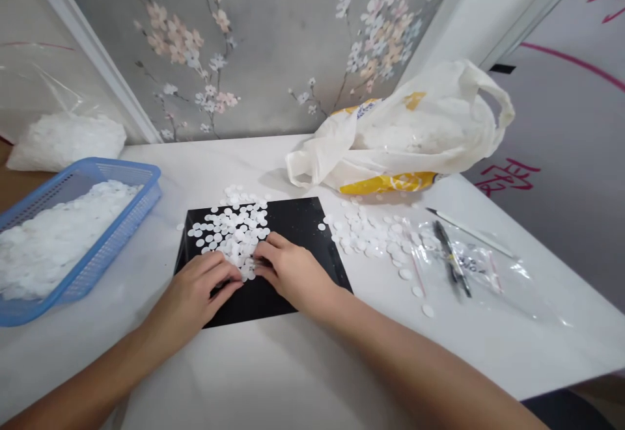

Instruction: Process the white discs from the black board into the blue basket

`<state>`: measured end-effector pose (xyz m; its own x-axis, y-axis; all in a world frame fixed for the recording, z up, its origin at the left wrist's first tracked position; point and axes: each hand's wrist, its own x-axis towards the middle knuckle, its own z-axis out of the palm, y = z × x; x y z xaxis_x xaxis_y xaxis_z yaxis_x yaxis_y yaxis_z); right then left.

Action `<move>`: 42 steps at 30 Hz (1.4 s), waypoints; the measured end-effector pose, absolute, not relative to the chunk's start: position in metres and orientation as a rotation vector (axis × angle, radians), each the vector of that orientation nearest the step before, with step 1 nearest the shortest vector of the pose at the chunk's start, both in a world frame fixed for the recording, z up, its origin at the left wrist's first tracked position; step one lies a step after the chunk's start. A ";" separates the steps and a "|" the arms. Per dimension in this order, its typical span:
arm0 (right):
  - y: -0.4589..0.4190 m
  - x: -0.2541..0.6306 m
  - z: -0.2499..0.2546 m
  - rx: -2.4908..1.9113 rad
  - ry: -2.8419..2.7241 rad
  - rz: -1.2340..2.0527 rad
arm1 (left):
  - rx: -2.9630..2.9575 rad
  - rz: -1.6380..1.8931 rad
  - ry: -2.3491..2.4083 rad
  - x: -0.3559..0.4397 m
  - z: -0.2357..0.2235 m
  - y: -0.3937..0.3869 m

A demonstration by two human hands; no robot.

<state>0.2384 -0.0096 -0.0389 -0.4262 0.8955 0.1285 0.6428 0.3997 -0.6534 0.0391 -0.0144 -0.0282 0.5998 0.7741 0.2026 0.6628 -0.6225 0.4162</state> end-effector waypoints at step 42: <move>-0.033 0.254 -0.001 -1.398 -1.747 1.233 | 0.873 0.812 1.141 0.066 -0.004 -0.040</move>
